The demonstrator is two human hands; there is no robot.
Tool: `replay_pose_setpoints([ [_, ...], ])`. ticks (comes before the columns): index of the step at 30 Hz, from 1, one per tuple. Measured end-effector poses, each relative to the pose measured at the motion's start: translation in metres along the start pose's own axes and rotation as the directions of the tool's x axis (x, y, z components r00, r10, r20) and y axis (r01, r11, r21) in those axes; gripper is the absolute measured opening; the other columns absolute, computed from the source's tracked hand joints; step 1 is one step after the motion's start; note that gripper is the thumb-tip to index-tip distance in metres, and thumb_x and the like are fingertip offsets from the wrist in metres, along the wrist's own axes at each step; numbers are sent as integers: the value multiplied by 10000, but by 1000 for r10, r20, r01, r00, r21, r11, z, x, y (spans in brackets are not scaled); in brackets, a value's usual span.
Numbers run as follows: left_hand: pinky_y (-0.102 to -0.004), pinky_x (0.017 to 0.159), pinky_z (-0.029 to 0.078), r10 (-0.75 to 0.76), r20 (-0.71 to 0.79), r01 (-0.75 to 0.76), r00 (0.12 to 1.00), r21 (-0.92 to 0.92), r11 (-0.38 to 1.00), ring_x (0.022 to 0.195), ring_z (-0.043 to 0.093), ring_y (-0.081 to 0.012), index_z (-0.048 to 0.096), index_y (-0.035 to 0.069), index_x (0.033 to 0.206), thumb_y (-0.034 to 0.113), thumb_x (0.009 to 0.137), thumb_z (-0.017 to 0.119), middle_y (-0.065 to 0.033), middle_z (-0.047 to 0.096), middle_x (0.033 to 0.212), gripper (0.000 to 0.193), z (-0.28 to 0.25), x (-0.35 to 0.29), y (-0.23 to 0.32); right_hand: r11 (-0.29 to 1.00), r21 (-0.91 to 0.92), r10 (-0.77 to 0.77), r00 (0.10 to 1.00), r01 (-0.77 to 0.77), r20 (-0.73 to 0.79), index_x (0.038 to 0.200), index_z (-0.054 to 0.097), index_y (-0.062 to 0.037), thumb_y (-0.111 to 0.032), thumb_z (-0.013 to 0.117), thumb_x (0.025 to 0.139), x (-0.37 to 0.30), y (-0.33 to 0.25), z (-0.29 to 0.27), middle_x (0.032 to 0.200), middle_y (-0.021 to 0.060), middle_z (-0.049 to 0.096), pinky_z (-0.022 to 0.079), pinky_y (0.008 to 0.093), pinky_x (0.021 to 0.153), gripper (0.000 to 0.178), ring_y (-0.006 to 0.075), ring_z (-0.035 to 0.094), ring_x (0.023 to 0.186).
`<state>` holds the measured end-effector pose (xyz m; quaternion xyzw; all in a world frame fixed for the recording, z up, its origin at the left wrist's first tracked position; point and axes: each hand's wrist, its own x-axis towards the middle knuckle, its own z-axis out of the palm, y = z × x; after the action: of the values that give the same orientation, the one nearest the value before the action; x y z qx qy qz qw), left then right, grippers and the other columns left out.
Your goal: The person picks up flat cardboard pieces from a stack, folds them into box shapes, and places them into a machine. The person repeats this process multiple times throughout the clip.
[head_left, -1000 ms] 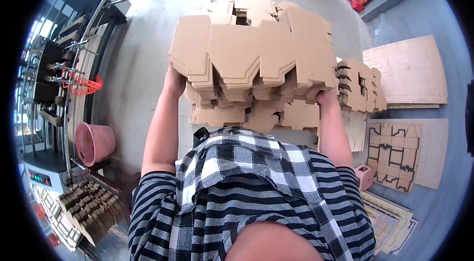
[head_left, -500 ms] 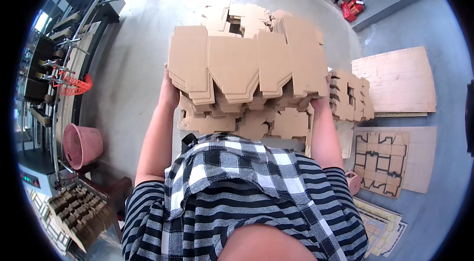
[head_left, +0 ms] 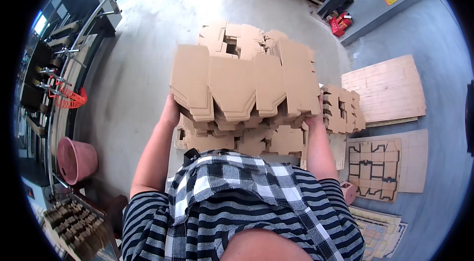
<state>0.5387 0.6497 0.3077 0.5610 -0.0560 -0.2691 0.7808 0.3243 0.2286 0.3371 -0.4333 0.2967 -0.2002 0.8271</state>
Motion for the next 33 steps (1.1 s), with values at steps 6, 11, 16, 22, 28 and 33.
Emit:
replay_pose_setpoints([
  [6, -365, 1048, 315, -10, 87, 20, 996, -105, 994, 1257, 421, -224, 349, 49, 1385, 610, 930, 263, -95, 462, 1356, 727, 24, -4, 0, 1000, -16, -27, 1000, 27, -10, 1389, 361, -158, -642, 309, 894, -9, -10, -3, 1375, 43, 440, 367, 442, 1016, 695, 253, 429, 1249],
  [11, -349, 1084, 249, 71, -72, -89, 995, -291, 953, 1296, 370, -230, 323, 4, 1393, 599, 935, 269, -120, 409, 1398, 753, 33, -8, 15, 982, -174, 76, 997, -71, 23, 1345, 415, -96, -651, 311, 889, -10, -41, -4, 1306, 89, 501, 421, 412, 959, 725, 236, 505, 1168],
  [16, -332, 1061, 295, 59, -9, -60, 998, -72, 996, 1268, 406, -219, 360, -36, 1358, 525, 947, 358, -135, 434, 1371, 695, 48, -16, 70, 923, -349, 212, 972, -165, 102, 1183, 558, -1, -609, 372, 892, 13, -72, -13, 1139, 102, 613, 428, 359, 927, 700, 226, 570, 1055],
  [22, -345, 1008, 363, -88, -172, 93, 981, 19, 996, 1202, 477, -216, 431, -5, 1317, 471, 931, 433, -144, 483, 1317, 613, 84, -31, 97, 830, -540, 183, 983, -141, 24, 1119, 572, 56, -362, 619, 869, 14, -81, 27, 1114, 120, 615, 445, 333, 898, 489, 203, 578, 1026],
  [28, -342, 1002, 365, -5, -119, 8, 993, 20, 1000, 1207, 464, -225, 400, 10, 1346, 426, 903, 490, -138, 478, 1317, 613, 71, -41, 84, 852, -522, 150, 977, -50, 152, 1137, 536, 72, -268, 663, 849, 12, -89, 18, 1068, 135, 621, 461, 331, 887, 463, 209, 587, 1006],
  [33, -324, 960, 402, 125, -93, -109, 988, 157, 982, 1130, 511, -186, 409, 28, 1336, 388, 888, 532, -94, 531, 1231, 587, 80, -36, 84, 922, -387, 90, 978, -11, 187, 1121, 542, 61, -184, 656, 853, 7, -95, 25, 1066, 133, 617, 488, 333, 857, 381, 206, 598, 984],
])
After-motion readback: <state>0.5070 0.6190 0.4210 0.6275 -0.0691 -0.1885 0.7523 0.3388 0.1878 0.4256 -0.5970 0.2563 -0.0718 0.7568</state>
